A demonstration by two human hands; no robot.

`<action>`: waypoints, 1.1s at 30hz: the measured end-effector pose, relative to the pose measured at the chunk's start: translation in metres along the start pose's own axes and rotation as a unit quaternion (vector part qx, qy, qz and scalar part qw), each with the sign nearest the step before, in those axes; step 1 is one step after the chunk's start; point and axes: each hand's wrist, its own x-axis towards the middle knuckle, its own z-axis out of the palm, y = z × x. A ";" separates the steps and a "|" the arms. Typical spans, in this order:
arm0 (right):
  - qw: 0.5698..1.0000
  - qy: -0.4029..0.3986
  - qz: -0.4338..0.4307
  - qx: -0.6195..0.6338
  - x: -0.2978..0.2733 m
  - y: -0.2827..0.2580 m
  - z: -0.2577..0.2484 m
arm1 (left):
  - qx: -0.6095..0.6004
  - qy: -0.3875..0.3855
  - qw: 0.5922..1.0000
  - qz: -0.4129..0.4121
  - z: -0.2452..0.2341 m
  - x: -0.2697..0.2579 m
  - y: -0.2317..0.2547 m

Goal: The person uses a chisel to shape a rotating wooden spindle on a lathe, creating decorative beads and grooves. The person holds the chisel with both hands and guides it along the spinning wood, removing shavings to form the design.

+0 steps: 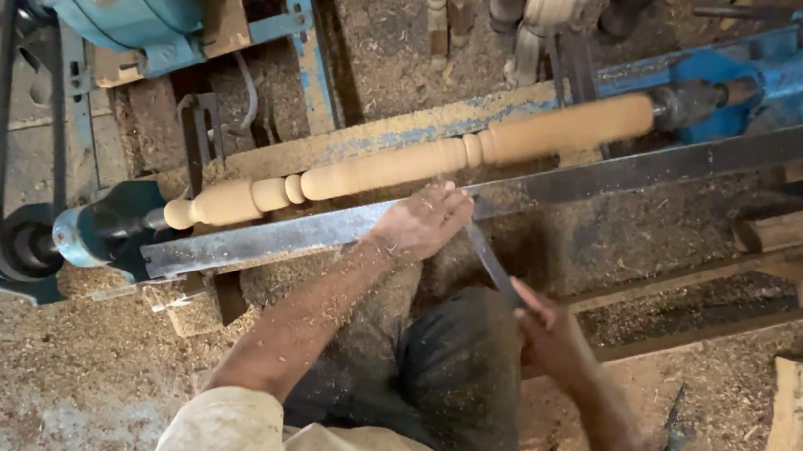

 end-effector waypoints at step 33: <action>0.961 0.106 -0.006 0.256 -0.014 0.013 0.127 | -0.056 -0.018 0.998 0.006 0.005 -0.002 -0.005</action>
